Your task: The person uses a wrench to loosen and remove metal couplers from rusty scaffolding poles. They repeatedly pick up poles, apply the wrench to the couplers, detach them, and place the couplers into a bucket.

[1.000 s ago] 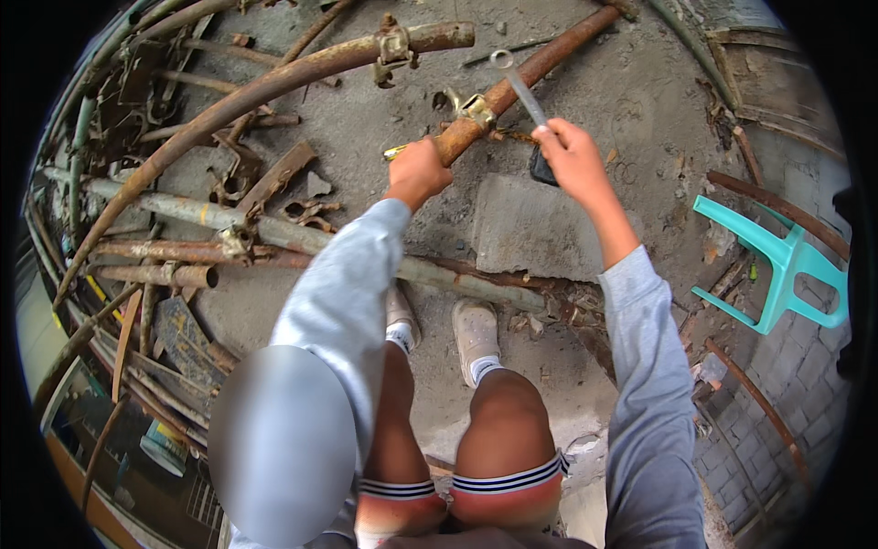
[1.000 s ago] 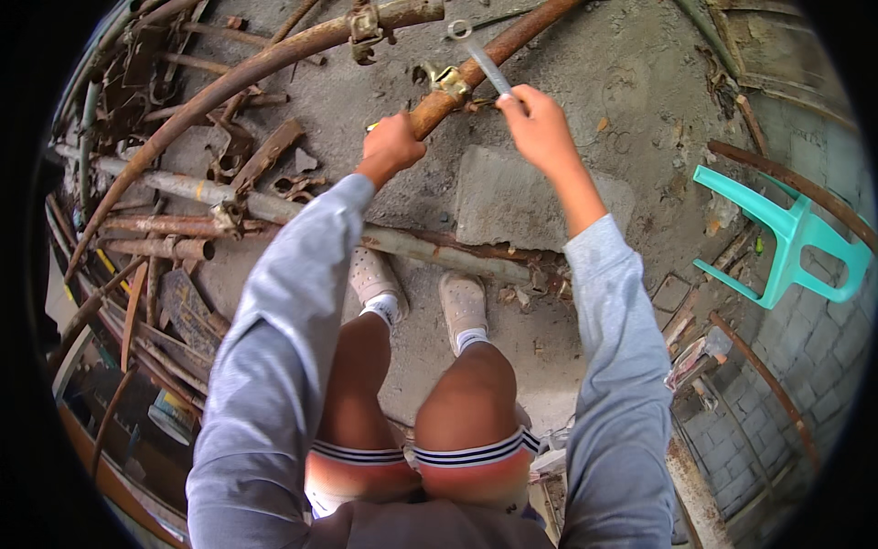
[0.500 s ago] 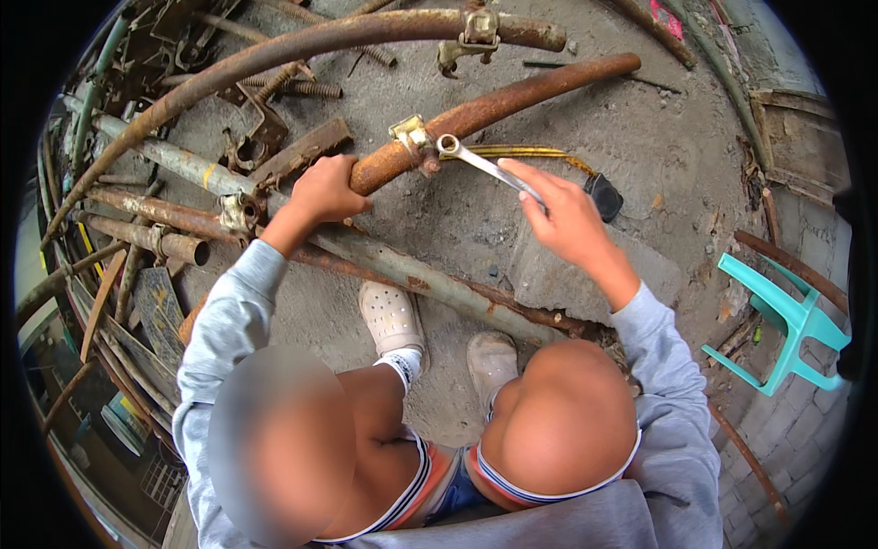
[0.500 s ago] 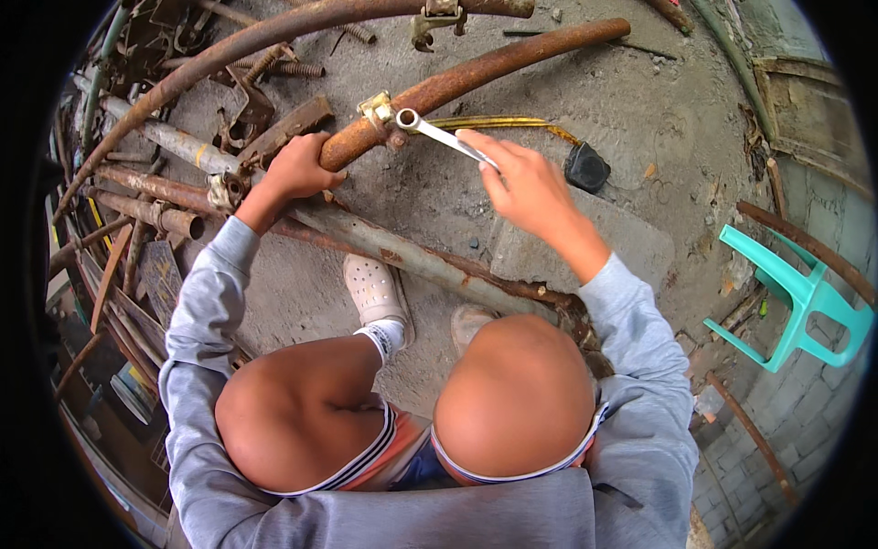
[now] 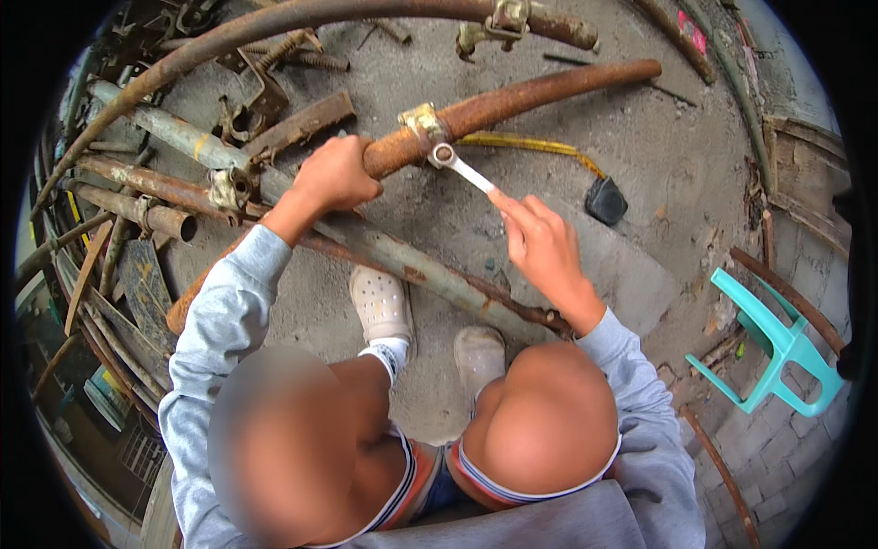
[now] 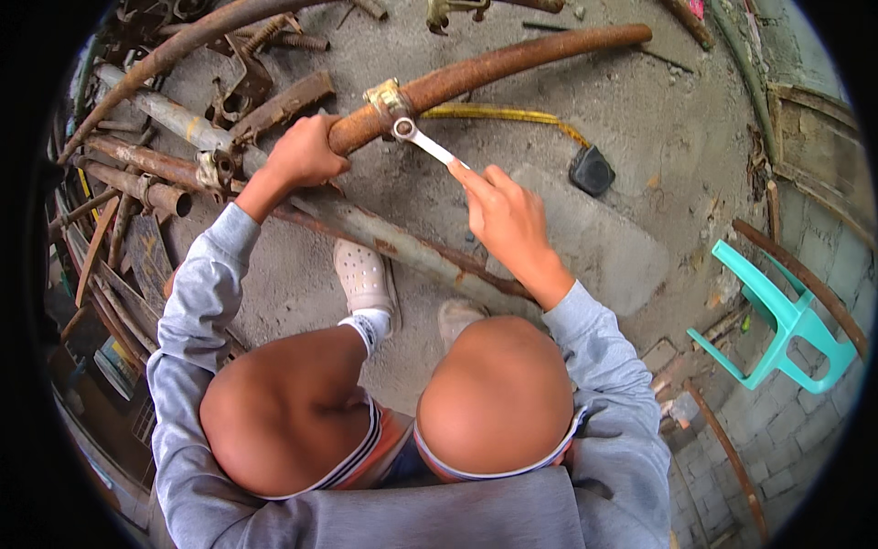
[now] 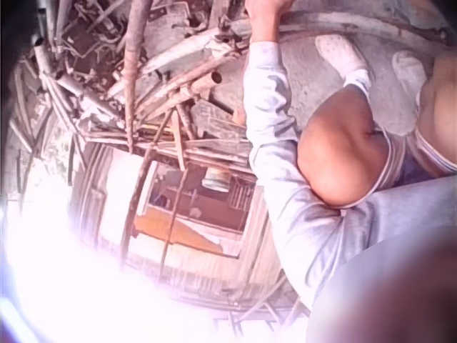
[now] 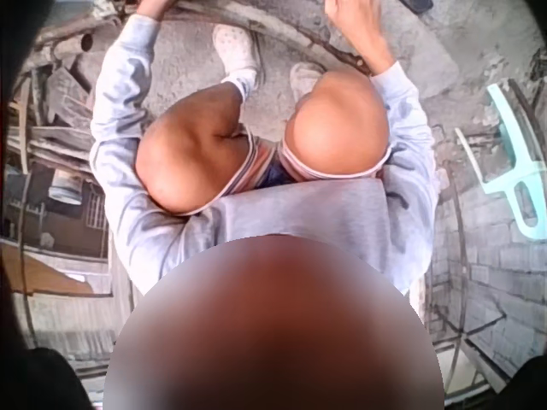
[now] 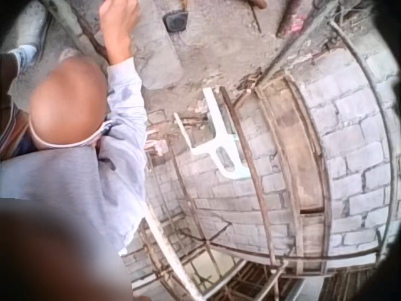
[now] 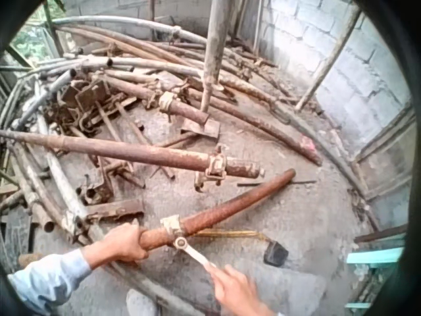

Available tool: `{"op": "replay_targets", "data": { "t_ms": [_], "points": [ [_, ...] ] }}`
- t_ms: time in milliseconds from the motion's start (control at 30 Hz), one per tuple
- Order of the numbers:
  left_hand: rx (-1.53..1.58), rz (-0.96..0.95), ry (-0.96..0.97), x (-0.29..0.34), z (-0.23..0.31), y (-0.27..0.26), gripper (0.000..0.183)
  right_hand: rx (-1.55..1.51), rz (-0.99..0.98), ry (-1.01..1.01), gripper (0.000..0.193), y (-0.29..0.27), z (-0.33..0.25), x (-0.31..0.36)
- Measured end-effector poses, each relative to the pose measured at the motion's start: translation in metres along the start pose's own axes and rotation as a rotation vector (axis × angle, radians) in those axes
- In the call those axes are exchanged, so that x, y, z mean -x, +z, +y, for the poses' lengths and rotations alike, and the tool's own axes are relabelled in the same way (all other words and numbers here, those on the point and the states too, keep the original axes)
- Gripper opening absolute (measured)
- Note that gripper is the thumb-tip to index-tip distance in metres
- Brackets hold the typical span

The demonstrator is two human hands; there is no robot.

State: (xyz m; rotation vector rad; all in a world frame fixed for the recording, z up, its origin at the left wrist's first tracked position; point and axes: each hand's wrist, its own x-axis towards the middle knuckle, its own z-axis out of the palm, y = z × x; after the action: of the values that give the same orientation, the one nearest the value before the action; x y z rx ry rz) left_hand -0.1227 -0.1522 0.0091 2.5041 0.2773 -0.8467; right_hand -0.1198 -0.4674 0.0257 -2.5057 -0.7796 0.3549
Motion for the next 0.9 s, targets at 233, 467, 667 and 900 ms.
{"op": "replay_targets", "data": {
  "t_ms": [233,467,667,900],
  "points": [
    [0.064,0.002,-0.085,0.001,0.003,-0.003,0.049,0.363,-0.107,-0.450,0.060,-0.034,0.039,-0.056],
    [0.257,0.031,-0.106,0.020,0.019,0.028,0.052,0.329,-0.079,-0.570,0.017,-0.051,0.072,-0.100],
    [0.023,-0.039,0.144,0.026,0.014,0.033,0.049,0.152,-0.143,-0.076,0.022,-0.038,0.033,0.022],
    [-0.198,0.107,0.119,0.041,0.035,0.055,0.044,0.064,-0.072,0.016,0.023,-0.028,0.017,0.051]
  ]
}}
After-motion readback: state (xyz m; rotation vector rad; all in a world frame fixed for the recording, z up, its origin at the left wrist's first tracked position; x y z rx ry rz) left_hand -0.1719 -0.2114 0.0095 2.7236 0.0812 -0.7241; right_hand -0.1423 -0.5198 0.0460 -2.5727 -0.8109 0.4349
